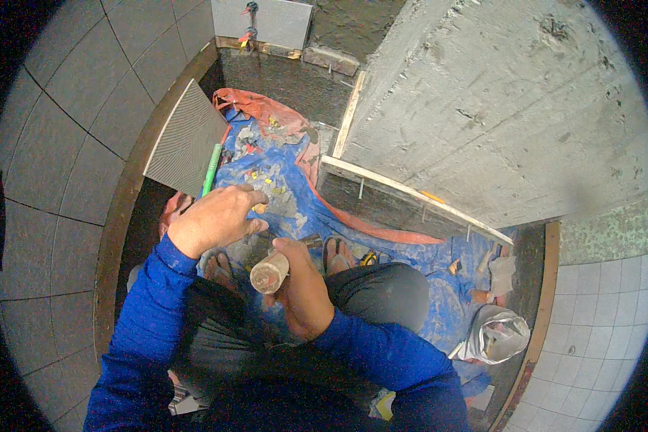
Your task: The person hammers nails into a wooden frame placed on the floor using a claw hammer. They repeatedly pick up nails, position them on the frame, and strike them with the hammer to secure the frame.
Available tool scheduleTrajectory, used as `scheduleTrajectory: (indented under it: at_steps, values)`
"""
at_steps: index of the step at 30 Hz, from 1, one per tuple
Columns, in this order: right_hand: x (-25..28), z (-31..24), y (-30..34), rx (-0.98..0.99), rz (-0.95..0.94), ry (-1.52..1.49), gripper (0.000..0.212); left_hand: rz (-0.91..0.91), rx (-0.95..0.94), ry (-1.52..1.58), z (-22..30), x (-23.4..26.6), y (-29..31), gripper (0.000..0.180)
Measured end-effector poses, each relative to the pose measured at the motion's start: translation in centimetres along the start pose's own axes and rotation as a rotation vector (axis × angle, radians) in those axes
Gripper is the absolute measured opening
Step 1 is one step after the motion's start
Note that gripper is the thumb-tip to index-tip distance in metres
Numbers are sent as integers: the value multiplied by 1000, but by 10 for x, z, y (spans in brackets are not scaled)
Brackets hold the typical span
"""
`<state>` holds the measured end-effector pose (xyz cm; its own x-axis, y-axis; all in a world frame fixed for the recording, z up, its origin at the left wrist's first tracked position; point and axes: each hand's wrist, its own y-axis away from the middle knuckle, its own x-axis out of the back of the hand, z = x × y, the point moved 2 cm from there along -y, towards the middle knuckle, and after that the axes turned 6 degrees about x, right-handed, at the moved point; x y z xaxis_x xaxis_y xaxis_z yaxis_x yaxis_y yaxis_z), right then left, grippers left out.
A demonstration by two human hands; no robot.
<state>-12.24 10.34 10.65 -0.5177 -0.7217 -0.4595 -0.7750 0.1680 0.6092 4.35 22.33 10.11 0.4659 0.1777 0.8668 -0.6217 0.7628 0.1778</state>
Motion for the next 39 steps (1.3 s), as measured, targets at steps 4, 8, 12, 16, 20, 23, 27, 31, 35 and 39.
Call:
scheduleTrajectory:
  at_steps: [4,8,12,16,20,23,27,31,35,39]
  values:
    - [1,0,-1,-4,-6,-27,33,85,-44,29,-4,-8,-2,37]
    - [4,-2,0,28,2,-7,32,-4,-10,98,-23,-24,-27,42]
    - [6,-1,-5,53,-3,-42,29,-30,120,426,-48,-41,-88,47]
    - [10,7,-14,130,39,-57,25,179,289,944,-42,-80,-143,59]
    - [20,12,-25,168,101,-3,30,343,199,1228,-4,-118,-176,67]
    - [30,12,-36,164,151,-94,36,398,155,1365,17,-134,-185,63]
    - [39,9,-52,131,251,-117,43,410,219,1653,26,-144,-190,56]
    - [38,5,-64,90,336,-55,44,334,265,1827,10,-140,-205,64]
    - [34,0,-74,66,369,-32,40,178,265,1819,-2,-139,-209,62]
    - [31,1,-84,70,375,-15,33,94,192,1691,-6,-137,-217,65]
